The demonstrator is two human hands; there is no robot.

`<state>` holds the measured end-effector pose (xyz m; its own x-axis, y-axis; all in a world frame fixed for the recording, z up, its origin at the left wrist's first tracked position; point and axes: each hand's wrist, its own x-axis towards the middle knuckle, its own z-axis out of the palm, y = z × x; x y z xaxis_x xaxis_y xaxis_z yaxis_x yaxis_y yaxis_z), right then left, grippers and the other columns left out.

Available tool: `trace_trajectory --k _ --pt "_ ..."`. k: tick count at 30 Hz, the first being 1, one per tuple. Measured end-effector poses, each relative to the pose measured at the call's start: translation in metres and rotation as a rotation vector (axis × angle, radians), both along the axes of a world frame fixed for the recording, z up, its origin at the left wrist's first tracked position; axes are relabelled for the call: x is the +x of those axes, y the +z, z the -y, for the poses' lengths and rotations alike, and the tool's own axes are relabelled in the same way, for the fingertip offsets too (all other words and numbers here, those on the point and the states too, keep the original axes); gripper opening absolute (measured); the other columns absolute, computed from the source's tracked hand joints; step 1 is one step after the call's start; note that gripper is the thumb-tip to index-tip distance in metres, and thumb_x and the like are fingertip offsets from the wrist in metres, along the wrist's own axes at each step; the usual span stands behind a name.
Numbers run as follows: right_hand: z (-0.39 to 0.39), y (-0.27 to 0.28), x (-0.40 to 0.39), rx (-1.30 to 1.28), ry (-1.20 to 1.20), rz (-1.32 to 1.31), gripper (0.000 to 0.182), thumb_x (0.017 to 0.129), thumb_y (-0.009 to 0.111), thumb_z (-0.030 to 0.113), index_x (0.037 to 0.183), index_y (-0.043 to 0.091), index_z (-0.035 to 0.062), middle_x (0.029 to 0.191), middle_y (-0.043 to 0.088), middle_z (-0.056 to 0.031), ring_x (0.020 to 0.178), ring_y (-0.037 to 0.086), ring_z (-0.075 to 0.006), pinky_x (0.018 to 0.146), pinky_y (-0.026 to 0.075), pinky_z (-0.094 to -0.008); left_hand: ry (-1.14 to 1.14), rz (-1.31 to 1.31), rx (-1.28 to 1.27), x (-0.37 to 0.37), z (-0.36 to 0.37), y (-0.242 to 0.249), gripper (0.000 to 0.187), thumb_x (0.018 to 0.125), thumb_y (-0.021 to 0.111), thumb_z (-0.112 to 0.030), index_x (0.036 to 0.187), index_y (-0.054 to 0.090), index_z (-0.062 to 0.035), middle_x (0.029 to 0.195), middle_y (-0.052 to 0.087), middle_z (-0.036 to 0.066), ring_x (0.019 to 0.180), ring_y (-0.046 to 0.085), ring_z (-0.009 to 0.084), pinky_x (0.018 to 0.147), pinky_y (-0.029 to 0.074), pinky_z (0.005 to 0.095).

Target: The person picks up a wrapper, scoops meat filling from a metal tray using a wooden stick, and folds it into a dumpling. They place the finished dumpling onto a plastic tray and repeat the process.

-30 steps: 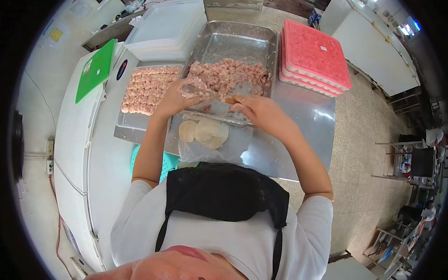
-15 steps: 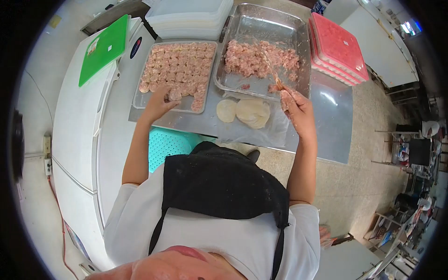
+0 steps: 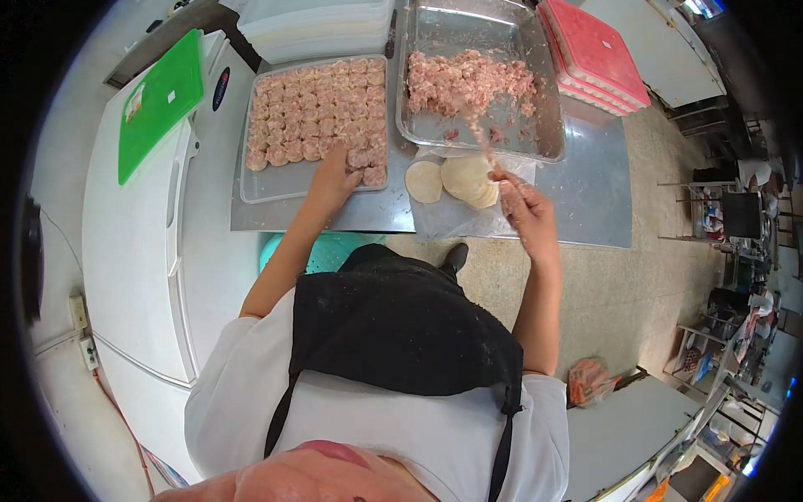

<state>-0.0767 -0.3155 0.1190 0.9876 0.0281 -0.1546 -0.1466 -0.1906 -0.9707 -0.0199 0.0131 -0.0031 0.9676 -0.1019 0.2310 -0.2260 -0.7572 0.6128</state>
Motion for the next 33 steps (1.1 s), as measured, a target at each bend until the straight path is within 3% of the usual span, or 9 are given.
trace_trajectory --k 4,5,9,12,14,22,27,29,33 --pt "-0.021 -0.009 0.0 -0.264 0.134 0.048 0.03 0.096 0.053 0.023 0.108 0.064 -0.003 0.078 0.064 -0.0013 0.071 0.056 -0.0105 0.065 0.046 -0.0277 -0.01 -0.284 -0.032 -0.005 -0.018 0.016 0.057 0.076 0.069 -0.014 0.123 0.041 0.0033 0.102 0.059 0.028 0.096 0.058 0.0436 0.079 0.046 0.0477" --pt "-0.026 -0.012 0.0 -0.327 0.152 0.007 0.031 0.096 0.052 0.023 0.107 0.064 -0.0029 0.093 0.069 -0.0099 0.085 0.063 -0.0208 0.079 0.048 -0.0334 0.014 -0.28 -0.006 -0.005 -0.021 0.013 0.06 0.076 0.069 -0.014 0.126 0.04 0.0033 0.104 0.059 0.028 0.096 0.058 0.0441 0.079 0.046 0.0477" --pt "-0.059 -0.001 0.002 -0.675 0.331 -0.006 0.03 0.095 0.05 0.027 0.092 0.066 0.0011 0.085 0.065 -0.0212 0.08 0.063 -0.0375 0.073 0.05 -0.0396 -0.067 0.09 -0.038 0.006 -0.017 -0.01 0.056 0.077 0.063 -0.008 0.125 0.038 0.0039 0.091 0.061 0.028 0.088 0.059 0.0457 0.075 0.047 0.0501" --pt "-0.081 -0.005 0.011 -1.007 0.442 0.115 0.032 0.093 0.051 0.029 0.081 0.064 0.0013 0.076 0.064 -0.0192 0.077 0.062 -0.0379 0.069 0.049 -0.0448 -0.067 -0.119 -0.114 0.011 -0.025 0.002 0.052 0.078 0.06 -0.008 0.124 0.039 0.0031 0.089 0.061 0.03 0.086 0.059 0.0465 0.073 0.047 0.0516" --pt "-0.1 -0.002 0.014 -1.072 0.475 0.175 0.031 0.092 0.052 0.028 0.078 0.063 0.0023 0.074 0.064 -0.0181 0.074 0.063 -0.0365 0.066 0.049 -0.0452 -0.084 -0.443 -0.077 0.014 -0.032 0.013 0.056 0.08 0.059 -0.012 0.13 0.038 0.0029 0.109 0.056 0.032 0.1 0.056 0.0457 0.084 0.045 0.0466" --pt "-0.133 -0.018 0.04 -1.3 0.489 0.388 0.028 0.089 0.053 0.024 0.072 0.065 0.0047 0.065 0.063 -0.0151 0.061 0.064 -0.0303 0.052 0.049 -0.0417 -0.06 -0.201 -0.143 0.007 -0.051 0.001 0.045 0.081 0.055 -0.01 0.121 0.04 0.0023 0.089 0.061 0.03 0.086 0.059 0.0463 0.074 0.046 0.0505" --pt "-0.125 -0.008 0.033 -1.291 0.496 0.332 0.033 0.092 0.051 0.03 0.075 0.064 0.0041 0.071 0.063 -0.0162 0.069 0.063 -0.0342 0.062 0.048 -0.0448 -0.136 -0.351 0.001 0.001 -0.054 0.003 0.045 0.084 0.055 -0.014 0.125 0.041 0.0001 0.096 0.062 0.028 0.09 0.06 0.0434 0.075 0.047 0.0469" --pt "-0.118 0.008 0.027 -1.236 0.45 0.277 0.033 0.092 0.051 0.03 0.077 0.064 0.004 0.072 0.063 -0.0171 0.071 0.062 -0.0353 0.064 0.048 -0.0455 -0.191 -0.214 -0.034 -0.003 -0.049 -0.001 0.033 0.084 0.05 -0.013 0.112 0.041 0.0012 0.079 0.06 0.03 0.077 0.059 0.0463 0.066 0.046 0.053" --pt "-0.091 0.019 0.018 -1.088 0.33 0.184 0.032 0.093 0.051 0.03 0.081 0.064 0.0026 0.075 0.063 -0.0194 0.075 0.06 -0.0392 0.066 0.046 -0.0478 -0.263 -0.229 -0.091 0.009 -0.037 0.0 0.034 0.084 0.051 -0.013 0.114 0.041 0.0014 0.081 0.061 0.029 0.079 0.06 0.0456 0.068 0.047 0.0511"
